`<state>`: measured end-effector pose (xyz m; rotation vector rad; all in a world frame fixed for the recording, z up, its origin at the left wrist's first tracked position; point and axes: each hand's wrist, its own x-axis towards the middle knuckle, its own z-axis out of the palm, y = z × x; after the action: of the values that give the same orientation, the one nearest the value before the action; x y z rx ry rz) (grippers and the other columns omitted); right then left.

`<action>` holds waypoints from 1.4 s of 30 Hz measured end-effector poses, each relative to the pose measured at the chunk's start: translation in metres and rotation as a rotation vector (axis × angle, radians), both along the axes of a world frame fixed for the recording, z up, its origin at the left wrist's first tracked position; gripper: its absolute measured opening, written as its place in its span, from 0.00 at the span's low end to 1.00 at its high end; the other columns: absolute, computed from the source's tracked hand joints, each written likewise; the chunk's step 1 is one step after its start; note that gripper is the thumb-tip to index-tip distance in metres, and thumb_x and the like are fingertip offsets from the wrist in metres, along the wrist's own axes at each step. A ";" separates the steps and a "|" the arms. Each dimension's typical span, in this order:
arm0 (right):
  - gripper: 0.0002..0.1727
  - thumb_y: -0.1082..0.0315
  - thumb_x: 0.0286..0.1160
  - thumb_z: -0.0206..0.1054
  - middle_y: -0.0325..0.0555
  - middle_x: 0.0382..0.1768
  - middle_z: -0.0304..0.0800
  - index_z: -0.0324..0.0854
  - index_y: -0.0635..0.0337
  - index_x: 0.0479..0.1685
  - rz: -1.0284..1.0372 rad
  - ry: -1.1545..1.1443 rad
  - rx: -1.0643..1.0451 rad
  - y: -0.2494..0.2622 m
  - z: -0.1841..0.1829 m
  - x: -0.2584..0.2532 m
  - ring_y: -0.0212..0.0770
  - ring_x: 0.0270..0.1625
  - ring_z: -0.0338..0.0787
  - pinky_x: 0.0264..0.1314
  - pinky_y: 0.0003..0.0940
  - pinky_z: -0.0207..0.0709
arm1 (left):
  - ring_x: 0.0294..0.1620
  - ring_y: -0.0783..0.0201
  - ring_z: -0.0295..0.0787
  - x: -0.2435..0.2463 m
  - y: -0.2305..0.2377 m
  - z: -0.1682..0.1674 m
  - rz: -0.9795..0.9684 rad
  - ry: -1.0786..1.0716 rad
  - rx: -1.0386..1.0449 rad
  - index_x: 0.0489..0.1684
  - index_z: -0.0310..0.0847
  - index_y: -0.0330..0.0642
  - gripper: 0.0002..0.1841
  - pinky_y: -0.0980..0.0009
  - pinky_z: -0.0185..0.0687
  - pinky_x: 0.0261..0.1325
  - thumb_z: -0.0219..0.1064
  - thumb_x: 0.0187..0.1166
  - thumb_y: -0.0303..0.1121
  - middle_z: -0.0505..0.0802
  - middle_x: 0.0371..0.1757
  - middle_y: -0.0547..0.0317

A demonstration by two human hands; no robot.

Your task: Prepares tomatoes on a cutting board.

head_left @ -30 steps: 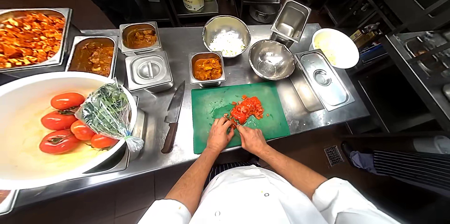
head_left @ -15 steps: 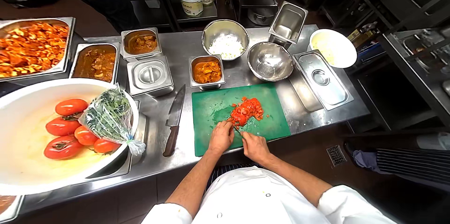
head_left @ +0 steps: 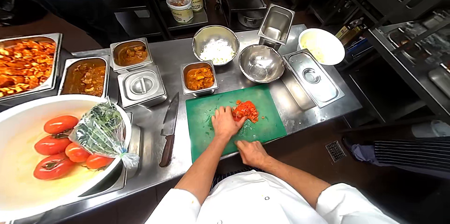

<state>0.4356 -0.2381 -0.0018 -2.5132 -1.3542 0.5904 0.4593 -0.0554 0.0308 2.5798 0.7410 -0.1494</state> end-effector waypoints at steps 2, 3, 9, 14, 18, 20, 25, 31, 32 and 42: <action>0.18 0.62 0.83 0.56 0.50 0.48 0.93 0.83 0.50 0.66 0.002 -0.007 0.009 0.022 -0.003 0.001 0.55 0.40 0.94 0.37 0.58 0.85 | 0.71 0.43 0.80 0.026 -0.008 0.006 -0.044 0.162 0.057 0.68 0.82 0.50 0.46 0.40 0.74 0.69 0.69 0.57 0.77 0.88 0.65 0.48; 0.17 0.62 0.83 0.56 0.49 0.48 0.93 0.83 0.50 0.65 -0.019 -0.007 0.008 0.027 -0.003 0.005 0.54 0.40 0.94 0.38 0.57 0.85 | 0.71 0.44 0.80 0.034 -0.009 0.006 -0.051 0.199 0.072 0.66 0.84 0.50 0.43 0.40 0.72 0.70 0.69 0.59 0.75 0.90 0.63 0.50; 0.15 0.62 0.81 0.58 0.47 0.46 0.93 0.83 0.49 0.60 -0.216 -0.072 -0.011 0.014 -0.001 0.047 0.52 0.41 0.95 0.38 0.55 0.87 | 0.63 0.47 0.85 0.011 0.018 0.022 0.110 -0.180 -0.138 0.61 0.86 0.51 0.31 0.42 0.79 0.66 0.77 0.62 0.59 0.92 0.56 0.53; 0.16 0.58 0.85 0.55 0.43 0.43 0.93 0.85 0.46 0.62 -0.309 -0.133 0.116 -0.007 0.000 0.044 0.48 0.39 0.94 0.36 0.51 0.87 | 0.63 0.47 0.87 -0.055 0.035 -0.018 0.020 -0.282 -0.122 0.64 0.82 0.44 0.28 0.45 0.83 0.67 0.82 0.67 0.44 0.91 0.58 0.50; 0.20 0.54 0.87 0.54 0.42 0.41 0.94 0.84 0.47 0.68 -0.368 0.100 0.232 -0.023 -0.005 0.019 0.44 0.43 0.94 0.47 0.50 0.87 | 0.74 0.46 0.81 -0.086 0.041 -0.052 -0.051 -0.240 -0.075 0.69 0.83 0.46 0.27 0.48 0.78 0.76 0.81 0.69 0.41 0.86 0.70 0.49; 0.19 0.54 0.86 0.57 0.40 0.38 0.92 0.83 0.48 0.68 -0.454 0.340 0.263 -0.021 -0.011 0.012 0.40 0.39 0.91 0.48 0.46 0.86 | 0.73 0.45 0.80 -0.091 0.038 -0.050 -0.054 -0.220 -0.081 0.70 0.83 0.48 0.28 0.47 0.79 0.75 0.81 0.69 0.38 0.85 0.71 0.48; 0.17 0.62 0.90 0.60 0.44 0.37 0.94 0.79 0.54 0.71 -0.759 0.881 0.388 0.021 -0.006 0.010 0.37 0.19 0.85 0.25 0.33 0.81 | 0.70 0.51 0.86 -0.097 0.043 -0.039 -0.093 -0.216 -0.144 0.65 0.86 0.47 0.21 0.50 0.85 0.71 0.77 0.72 0.32 0.86 0.71 0.50; 0.13 0.61 0.86 0.62 0.43 0.30 0.90 0.83 0.53 0.62 -0.770 0.689 0.309 0.058 -0.019 0.015 0.41 0.32 0.90 0.41 0.44 0.85 | 0.57 0.57 0.93 -0.093 0.042 -0.032 -0.025 -0.222 -0.111 0.51 0.94 0.48 0.09 0.52 0.88 0.64 0.72 0.79 0.30 0.94 0.56 0.56; 0.14 0.60 0.86 0.61 0.43 0.31 0.90 0.83 0.53 0.62 -0.756 0.648 0.289 0.061 -0.019 0.015 0.42 0.34 0.90 0.44 0.47 0.85 | 0.57 0.57 0.93 -0.094 0.041 -0.031 -0.015 -0.217 -0.109 0.51 0.95 0.48 0.08 0.52 0.88 0.65 0.72 0.79 0.31 0.95 0.56 0.56; 0.13 0.60 0.85 0.61 0.45 0.37 0.91 0.84 0.51 0.60 -0.544 0.500 0.160 0.048 -0.003 -0.002 0.45 0.42 0.91 0.51 0.50 0.84 | 0.58 0.58 0.92 -0.093 0.040 -0.034 0.035 -0.222 -0.115 0.46 0.97 0.48 0.07 0.53 0.87 0.66 0.73 0.78 0.31 0.95 0.55 0.58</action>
<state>0.4331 -0.1902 -0.0044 -2.2424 -0.4942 0.8592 0.3668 -0.0157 -0.0031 2.4225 0.6745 0.1008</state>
